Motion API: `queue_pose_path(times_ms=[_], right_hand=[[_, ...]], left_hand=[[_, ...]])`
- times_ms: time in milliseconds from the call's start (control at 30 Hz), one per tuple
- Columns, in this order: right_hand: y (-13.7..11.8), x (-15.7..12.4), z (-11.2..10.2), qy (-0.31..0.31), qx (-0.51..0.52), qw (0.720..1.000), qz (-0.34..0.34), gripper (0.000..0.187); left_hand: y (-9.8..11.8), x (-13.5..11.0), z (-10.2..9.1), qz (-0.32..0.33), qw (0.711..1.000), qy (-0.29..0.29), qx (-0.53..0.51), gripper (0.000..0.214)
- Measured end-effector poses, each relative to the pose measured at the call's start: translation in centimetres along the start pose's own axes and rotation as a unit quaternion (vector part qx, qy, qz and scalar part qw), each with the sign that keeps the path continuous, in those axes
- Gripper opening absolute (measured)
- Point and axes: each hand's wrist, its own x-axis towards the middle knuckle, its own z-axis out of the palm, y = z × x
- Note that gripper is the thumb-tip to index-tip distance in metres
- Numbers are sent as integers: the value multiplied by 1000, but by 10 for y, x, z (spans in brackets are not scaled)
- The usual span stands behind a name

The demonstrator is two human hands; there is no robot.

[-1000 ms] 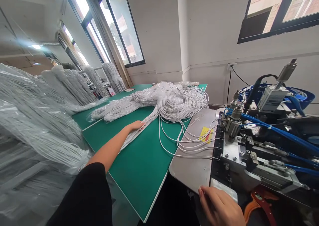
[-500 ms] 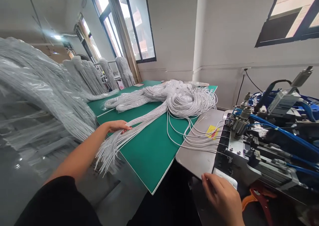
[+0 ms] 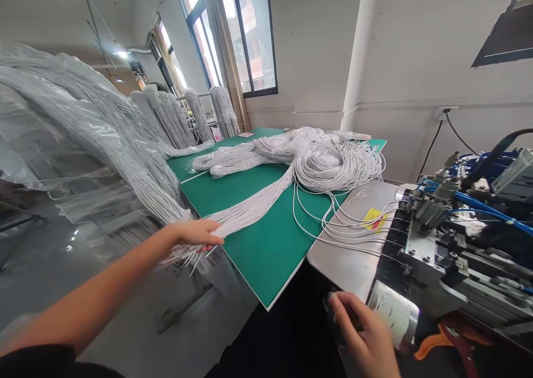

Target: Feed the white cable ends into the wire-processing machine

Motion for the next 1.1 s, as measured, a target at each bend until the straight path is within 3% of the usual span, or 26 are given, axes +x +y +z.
queue_pose_path(times_ms=[67,100,167,200,267,300,333,367,433,500,567,633,700,767,900,1000,1100], right_hand=[[-12,7,25,-38,170,980,93,38],[-18,12,38,-58,266,952,138,45],[-29,27,60,-93,462,853,224,53],[-33,34,67,-111,541,792,261,53],[-37,48,75,-120,640,691,314,44],[-37,53,75,-110,671,654,331,35],[-35,55,74,-105,692,629,339,28],[-32,57,71,-102,703,616,341,25],[-25,55,65,-98,700,625,331,26],[-19,50,60,-82,671,665,317,30],[-14,44,56,-62,632,710,305,39],[-11,40,53,-41,586,754,293,43],[-5,35,52,-16,532,797,285,47],[3,30,54,-3,462,840,284,57],[23,18,66,6,289,924,249,45],[39,9,75,-6,210,954,213,35],[51,3,80,5,193,960,202,31]], left_hand=[[22,-6,31,48,997,-55,-13,37],[34,-10,47,69,996,-59,-26,38],[58,-22,73,105,984,-130,-65,43],[69,-28,82,133,965,-214,-74,48],[86,-41,88,214,913,-347,1,52],[92,-46,86,252,882,-393,69,51],[95,-48,82,276,856,-419,128,49],[95,-46,77,287,847,-412,174,48],[86,-30,64,272,880,-314,231,46],[69,1,53,260,921,-100,272,48],[50,42,47,236,914,84,319,54],[35,82,46,202,912,177,311,56],[29,113,54,164,914,231,289,59],[31,134,68,193,900,253,297,67],[42,162,88,170,873,313,333,72],[47,177,78,91,861,365,343,60],[45,186,59,44,859,391,329,48]])
